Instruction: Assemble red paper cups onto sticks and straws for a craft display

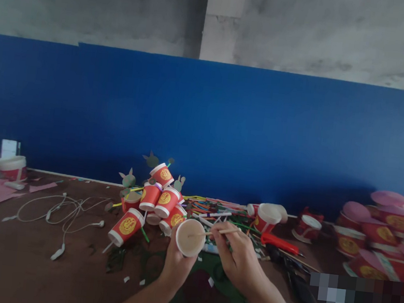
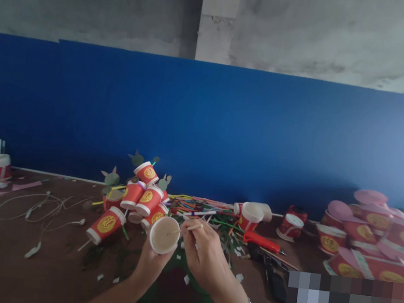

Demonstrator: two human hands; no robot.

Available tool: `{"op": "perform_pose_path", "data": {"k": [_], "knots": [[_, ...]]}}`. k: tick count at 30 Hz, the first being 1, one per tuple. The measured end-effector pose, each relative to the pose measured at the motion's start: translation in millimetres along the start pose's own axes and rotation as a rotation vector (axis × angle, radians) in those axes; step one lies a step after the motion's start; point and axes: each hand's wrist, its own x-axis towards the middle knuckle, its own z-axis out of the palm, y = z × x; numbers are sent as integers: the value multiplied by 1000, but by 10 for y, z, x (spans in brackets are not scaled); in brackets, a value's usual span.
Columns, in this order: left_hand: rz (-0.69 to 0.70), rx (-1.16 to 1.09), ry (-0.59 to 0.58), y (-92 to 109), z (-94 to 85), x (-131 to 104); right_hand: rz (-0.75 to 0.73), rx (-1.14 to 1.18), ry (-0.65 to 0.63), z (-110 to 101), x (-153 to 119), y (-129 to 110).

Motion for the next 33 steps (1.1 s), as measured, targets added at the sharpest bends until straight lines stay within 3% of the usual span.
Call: {"op": "perform_pose_path", "data": {"k": [10, 33], "knots": [[-35, -24, -7, 97, -18, 11, -31, 7, -6, -4, -3, -24], [-23, -36, -26, 82, -8, 8, -25, 10, -35, 6, -9, -7]]}}
